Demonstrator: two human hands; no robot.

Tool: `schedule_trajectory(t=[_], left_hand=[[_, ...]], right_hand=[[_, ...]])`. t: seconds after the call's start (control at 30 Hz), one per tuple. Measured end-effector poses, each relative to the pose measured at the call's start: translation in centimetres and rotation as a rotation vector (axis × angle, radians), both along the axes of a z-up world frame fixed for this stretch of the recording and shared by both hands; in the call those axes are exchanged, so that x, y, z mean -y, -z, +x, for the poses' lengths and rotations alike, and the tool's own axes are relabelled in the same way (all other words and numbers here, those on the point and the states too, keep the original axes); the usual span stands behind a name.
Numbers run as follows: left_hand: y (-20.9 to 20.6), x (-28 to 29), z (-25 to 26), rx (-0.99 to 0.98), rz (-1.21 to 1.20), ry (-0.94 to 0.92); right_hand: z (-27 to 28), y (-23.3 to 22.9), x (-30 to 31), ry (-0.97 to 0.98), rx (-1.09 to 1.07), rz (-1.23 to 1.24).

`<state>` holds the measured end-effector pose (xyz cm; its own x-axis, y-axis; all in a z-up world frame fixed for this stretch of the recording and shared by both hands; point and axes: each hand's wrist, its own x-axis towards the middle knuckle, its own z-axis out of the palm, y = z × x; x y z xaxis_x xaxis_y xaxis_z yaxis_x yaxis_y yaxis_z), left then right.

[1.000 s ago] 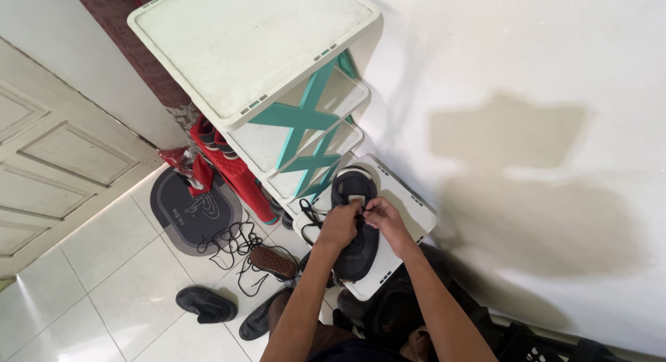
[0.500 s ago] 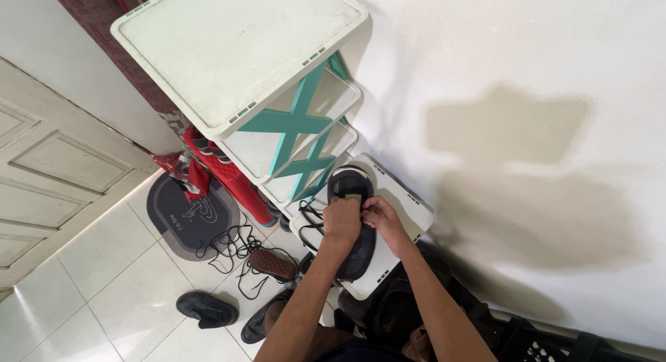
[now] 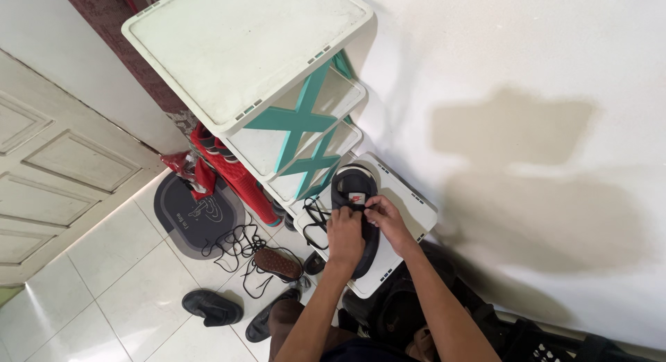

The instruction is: The person threads a black shoelace through the eyelets of a black sneaker placed on a white plastic shelf. They pull the lace through multiple eyelets, adjust the tension, and continue lacing the shoe from the bottom upward.

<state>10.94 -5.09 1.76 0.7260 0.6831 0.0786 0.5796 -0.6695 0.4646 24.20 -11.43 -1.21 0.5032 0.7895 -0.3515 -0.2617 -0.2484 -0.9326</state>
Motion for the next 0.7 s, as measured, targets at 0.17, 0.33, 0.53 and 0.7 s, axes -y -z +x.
schedule_trajectory(t=[0.17, 0.33, 0.53, 0.7], left_hand=[[1.3, 0.7, -0.2, 0.112, -0.121, -0.148], [1.9, 0.1, -0.7, 0.209, -0.249, -0.173], [3.1, -1.3, -1.0, 0.227, -0.338, -0.212], [3.4, -1.4, -0.9, 0.234, -0.330, -0.194]], right_hand=[[-0.3, -0.3, 0.3, -0.005, 0.003, 0.001], [-0.4, -1.0, 0.7, -0.016, 0.058, -0.024], [-1.4, -0.9, 1.0, 0.011, 0.132, 0.077], [-2.1, 0.3, 1.9, -0.058, 0.545, 0.031]])
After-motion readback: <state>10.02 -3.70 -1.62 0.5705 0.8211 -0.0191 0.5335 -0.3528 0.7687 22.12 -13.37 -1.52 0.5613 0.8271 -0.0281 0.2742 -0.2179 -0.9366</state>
